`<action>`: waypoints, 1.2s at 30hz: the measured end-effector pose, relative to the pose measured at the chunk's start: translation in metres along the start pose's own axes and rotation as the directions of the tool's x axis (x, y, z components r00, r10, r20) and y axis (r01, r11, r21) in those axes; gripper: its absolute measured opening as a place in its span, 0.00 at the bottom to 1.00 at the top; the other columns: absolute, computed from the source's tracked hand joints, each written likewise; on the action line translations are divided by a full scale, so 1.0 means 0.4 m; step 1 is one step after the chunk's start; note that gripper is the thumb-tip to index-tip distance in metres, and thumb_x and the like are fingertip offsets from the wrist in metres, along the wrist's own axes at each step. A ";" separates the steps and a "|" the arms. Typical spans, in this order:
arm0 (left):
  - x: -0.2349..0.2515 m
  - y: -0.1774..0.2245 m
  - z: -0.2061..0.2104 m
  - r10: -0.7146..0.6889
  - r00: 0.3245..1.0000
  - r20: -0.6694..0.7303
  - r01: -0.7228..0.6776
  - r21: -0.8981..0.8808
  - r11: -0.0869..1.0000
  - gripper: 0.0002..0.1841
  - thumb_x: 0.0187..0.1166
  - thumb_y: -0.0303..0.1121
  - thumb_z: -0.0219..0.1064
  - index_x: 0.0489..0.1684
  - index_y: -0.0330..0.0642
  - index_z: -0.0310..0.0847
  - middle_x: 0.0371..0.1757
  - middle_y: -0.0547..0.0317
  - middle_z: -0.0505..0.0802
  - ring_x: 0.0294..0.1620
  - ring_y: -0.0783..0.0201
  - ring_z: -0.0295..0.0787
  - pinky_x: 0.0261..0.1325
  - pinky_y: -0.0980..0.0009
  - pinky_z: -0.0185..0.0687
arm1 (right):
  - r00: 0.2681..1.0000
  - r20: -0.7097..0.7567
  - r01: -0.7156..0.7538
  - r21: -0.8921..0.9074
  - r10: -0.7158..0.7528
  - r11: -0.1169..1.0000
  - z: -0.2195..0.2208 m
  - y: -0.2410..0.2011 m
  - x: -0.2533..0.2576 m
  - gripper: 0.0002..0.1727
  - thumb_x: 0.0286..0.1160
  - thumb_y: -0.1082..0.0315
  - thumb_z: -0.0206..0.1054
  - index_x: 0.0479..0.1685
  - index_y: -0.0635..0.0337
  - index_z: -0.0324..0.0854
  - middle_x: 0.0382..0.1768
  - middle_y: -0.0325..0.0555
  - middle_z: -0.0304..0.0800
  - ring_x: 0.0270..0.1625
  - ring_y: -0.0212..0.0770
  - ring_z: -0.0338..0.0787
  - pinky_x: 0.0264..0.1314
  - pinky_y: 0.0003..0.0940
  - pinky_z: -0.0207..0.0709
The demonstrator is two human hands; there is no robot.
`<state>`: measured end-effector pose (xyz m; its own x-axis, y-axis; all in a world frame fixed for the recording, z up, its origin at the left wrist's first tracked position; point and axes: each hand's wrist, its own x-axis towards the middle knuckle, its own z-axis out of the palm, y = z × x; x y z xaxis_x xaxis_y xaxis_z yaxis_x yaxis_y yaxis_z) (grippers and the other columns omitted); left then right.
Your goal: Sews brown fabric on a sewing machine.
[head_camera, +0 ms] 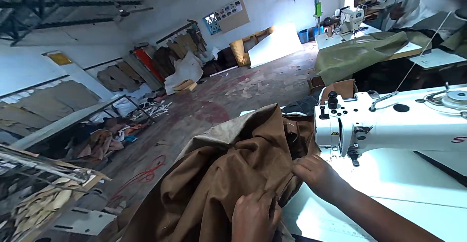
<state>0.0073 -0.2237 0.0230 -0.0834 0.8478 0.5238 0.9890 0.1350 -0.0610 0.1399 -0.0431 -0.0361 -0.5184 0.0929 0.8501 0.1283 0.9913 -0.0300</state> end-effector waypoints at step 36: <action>0.012 0.010 -0.024 -0.003 0.981 0.192 0.011 -0.039 0.999 0.08 0.64 0.36 0.71 0.27 0.43 0.93 0.27 0.55 0.94 0.29 0.55 0.93 0.32 0.55 0.84 | 0.999 -0.046 -0.028 -0.083 0.024 0.996 -0.026 -0.030 -0.006 0.11 0.74 0.75 0.62 0.32 0.48 0.85 0.37 0.37 0.88 0.43 0.40 0.87 0.48 0.36 0.79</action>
<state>0.0121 -0.2239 0.0335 -0.1084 0.9301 0.3508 0.9921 0.1238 -0.0220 0.1485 -0.0561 -0.0323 -0.4757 0.1122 0.8724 0.2122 0.9772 -0.0100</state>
